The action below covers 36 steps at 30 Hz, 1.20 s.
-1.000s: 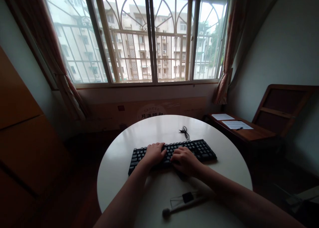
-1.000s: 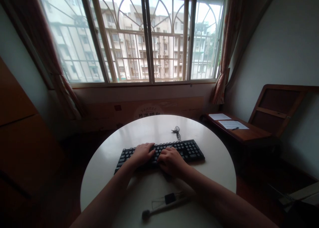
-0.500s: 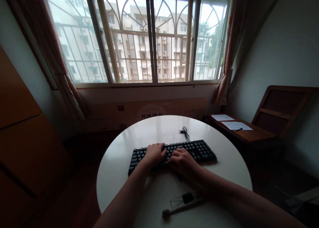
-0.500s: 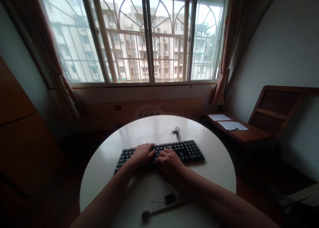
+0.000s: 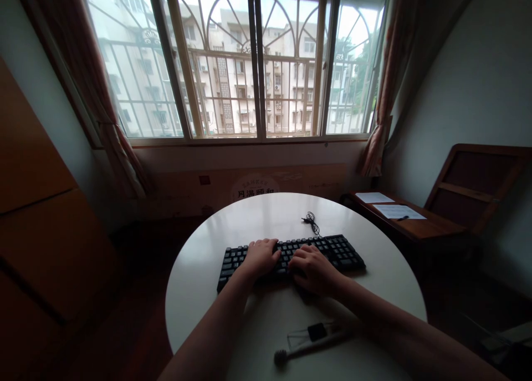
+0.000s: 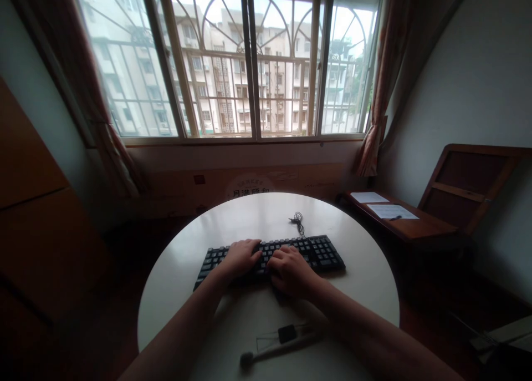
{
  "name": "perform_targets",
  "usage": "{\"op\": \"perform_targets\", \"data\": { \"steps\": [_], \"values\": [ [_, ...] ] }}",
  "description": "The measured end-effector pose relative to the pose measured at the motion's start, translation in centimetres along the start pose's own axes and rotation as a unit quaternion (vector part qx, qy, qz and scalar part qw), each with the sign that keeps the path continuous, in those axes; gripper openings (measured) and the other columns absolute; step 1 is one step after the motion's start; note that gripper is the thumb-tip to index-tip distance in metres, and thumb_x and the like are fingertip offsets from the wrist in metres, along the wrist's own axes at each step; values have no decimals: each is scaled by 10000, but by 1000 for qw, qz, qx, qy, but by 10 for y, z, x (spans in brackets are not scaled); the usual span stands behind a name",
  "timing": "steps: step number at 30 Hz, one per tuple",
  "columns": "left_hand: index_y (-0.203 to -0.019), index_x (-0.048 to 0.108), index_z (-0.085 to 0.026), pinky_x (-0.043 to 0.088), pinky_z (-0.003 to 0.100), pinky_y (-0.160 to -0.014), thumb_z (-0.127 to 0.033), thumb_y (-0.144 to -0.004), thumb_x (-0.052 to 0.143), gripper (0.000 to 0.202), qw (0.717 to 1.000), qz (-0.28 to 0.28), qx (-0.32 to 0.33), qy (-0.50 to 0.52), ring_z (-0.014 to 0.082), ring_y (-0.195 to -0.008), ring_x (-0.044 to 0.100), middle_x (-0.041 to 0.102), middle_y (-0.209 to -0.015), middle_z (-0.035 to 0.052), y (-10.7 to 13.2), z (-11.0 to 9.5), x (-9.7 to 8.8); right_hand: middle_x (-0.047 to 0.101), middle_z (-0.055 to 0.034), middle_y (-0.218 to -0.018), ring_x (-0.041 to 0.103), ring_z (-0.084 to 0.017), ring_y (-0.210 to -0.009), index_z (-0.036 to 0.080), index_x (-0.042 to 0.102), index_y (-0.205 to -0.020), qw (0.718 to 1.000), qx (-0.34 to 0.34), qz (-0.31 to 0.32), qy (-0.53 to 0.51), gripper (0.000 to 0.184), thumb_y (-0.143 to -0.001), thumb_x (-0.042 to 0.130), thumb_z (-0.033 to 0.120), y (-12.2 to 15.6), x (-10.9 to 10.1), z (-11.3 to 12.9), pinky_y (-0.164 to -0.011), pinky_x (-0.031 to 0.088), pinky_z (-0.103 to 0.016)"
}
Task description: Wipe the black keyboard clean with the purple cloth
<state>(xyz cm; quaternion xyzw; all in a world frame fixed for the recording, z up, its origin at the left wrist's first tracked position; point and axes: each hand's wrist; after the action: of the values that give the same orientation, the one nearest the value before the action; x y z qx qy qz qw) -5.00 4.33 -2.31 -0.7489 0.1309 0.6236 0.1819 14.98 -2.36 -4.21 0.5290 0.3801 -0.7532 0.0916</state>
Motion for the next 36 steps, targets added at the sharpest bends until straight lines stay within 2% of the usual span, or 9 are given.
{"op": "perform_targets", "data": {
  "steps": [7, 17, 23, 27, 30, 36],
  "values": [
    [-1360, 550, -223, 390, 470, -1042, -429, -932, 446, 486, 1000, -1, -2, -10, 326, -1223, 555, 617, -1345, 116, 1, -3, -2, 659, -41, -925, 533, -214, -936, 208, 697, -895, 1000, -15, -14, 9, 58, -868, 669, 250, -3, 12, 3, -868, 361, -358],
    [-1363, 551, -232, 379, 460, -1067, -453, -932, 440, 497, 1000, 0, -3, 4, 312, -1234, 551, 615, -1352, 105, 2, 1, -1, 672, -18, -905, 542, -210, -927, 253, 739, -859, 1000, -3, -18, -6, 51, -821, 726, 221, -1, 1, 2, -847, 359, -359],
    [-1373, 546, -231, 394, 445, -1079, -453, -911, 490, 516, 999, 17, 21, 34, 307, -1259, 547, 605, -1375, 97, 2, 7, -8, 685, -25, -886, 559, -194, -900, 253, 746, -910, 999, -20, -40, -22, 72, -878, 685, 234, 0, 1, -1, -848, 376, -346],
    [-1306, 607, -226, 438, 351, -1048, -396, -914, 505, 440, 995, -40, 23, 92, 251, -1218, 584, 644, -1322, 70, -2, 15, -12, 705, -22, -887, 568, -193, -895, 252, 737, -964, 996, -33, -64, -48, 91, -889, 688, 265, -1, 7, -1, -857, 381, -344],
    [-1252, 648, -212, 468, 324, -1009, -354, -911, 509, 394, 988, -99, 5, 121, 231, -1153, 621, 686, -1245, 63, -5, 27, -15, 708, -19, -908, 573, -196, -915, 256, 726, -1000, 997, -30, -52, -49, 139, -864, 717, 278, -1, 9, 0, -861, 382, -343],
    [-1098, 716, -229, 517, 279, -901, -306, -905, 481, 314, 960, -201, -67, 185, 193, -972, 686, 749, -1079, 22, -8, 71, -27, 689, -35, -941, 563, -206, -931, 262, 740, -973, 999, -23, -33, -29, 144, -835, 717, 230, 1, 4, 0, -873, 390, -350]
  ]
}}
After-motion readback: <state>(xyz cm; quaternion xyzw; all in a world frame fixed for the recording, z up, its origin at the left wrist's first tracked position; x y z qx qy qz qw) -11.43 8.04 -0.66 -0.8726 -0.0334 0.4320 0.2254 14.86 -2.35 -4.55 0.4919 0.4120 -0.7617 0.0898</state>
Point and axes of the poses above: each hand's wrist, its own y-axis away from the middle knuckle, its own x-axis out of the palm, z = x × y
